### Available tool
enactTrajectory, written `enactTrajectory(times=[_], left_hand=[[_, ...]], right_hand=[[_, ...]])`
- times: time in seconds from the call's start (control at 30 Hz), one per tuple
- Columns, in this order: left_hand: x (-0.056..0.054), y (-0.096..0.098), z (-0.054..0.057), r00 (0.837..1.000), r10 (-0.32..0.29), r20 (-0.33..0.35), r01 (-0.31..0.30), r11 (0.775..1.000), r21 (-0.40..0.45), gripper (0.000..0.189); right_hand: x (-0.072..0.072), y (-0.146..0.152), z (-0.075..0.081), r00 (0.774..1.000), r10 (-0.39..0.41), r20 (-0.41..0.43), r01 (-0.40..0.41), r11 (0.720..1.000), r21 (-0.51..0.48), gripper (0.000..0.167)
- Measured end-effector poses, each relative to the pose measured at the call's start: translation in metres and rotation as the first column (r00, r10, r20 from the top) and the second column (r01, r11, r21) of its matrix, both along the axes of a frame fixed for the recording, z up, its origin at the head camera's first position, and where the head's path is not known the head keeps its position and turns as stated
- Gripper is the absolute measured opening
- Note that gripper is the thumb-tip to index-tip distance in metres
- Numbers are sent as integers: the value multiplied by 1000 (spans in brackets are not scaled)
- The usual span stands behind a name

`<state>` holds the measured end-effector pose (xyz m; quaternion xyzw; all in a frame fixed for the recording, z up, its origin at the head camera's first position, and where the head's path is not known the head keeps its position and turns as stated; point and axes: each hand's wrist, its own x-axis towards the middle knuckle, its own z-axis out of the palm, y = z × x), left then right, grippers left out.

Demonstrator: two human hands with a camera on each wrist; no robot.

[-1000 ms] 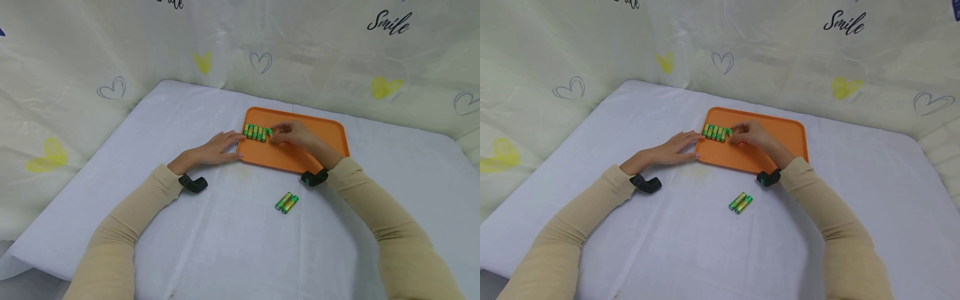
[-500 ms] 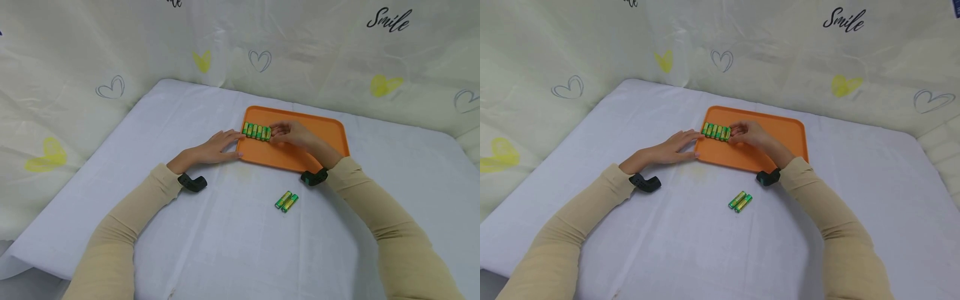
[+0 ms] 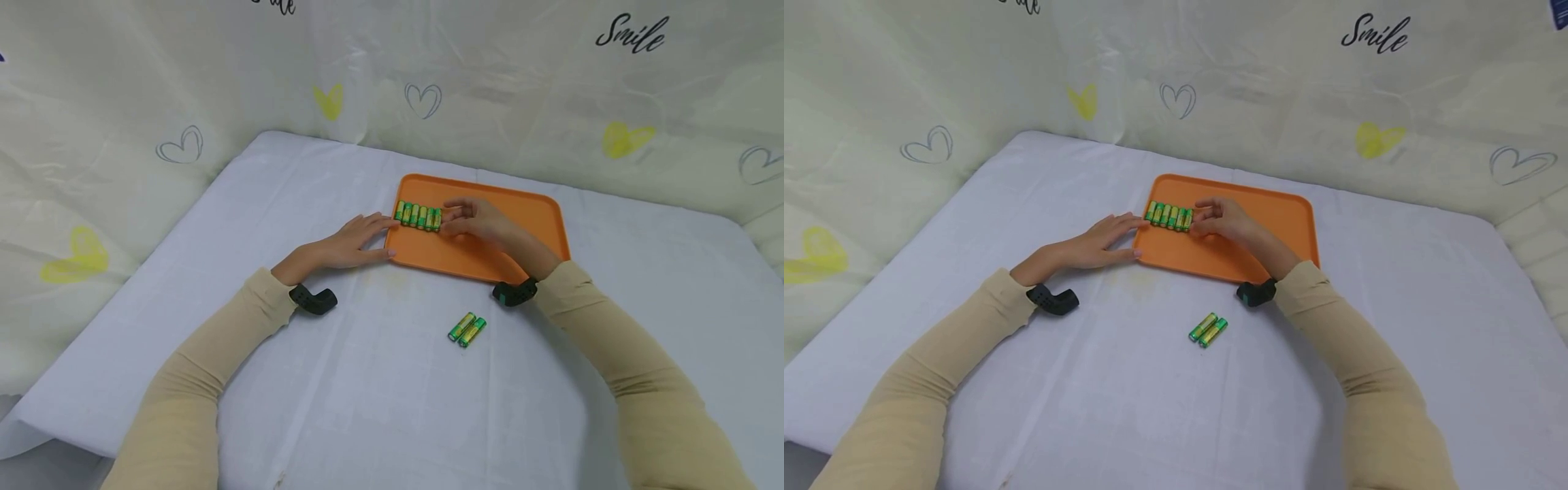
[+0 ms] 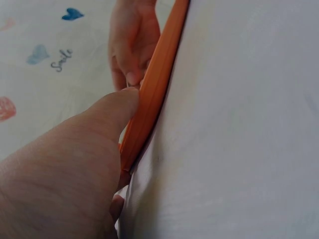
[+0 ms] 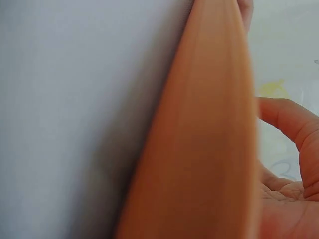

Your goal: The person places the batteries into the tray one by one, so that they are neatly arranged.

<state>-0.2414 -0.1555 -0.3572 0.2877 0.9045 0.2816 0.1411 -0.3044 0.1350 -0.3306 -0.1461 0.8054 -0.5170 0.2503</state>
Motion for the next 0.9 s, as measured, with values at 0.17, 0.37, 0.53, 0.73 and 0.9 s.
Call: enactTrajectory(times=[0.17, 0.37, 0.53, 0.73, 0.9], left_hand=[[-1, -1, 0, 1000, 3, -8, -3, 1000, -2, 67], [-1, 0, -1, 1000, -2, -3, 2, 1000, -3, 67], [1, 1, 2, 1000, -2, 3, 2, 1000, 0, 68], [2, 1, 2, 1000, -1, 1, 1, 1000, -2, 68], [2, 1, 1, 1000, 0, -4, 0, 1000, 0, 67]], right_hand=[[7, 3, 4, 999, 28, -21, -27, 999, 22, 58], [16, 10, 5, 999, 46, -21, -45, 997, 55, 55], [26, 20, 6, 998, 60, -4, -60, 997, 41, 54], [40, 30, 6, 997, 69, -18, -68, 997, 43, 52], [59, 35, 7, 997, 41, -60, -40, 999, 14, 48]])
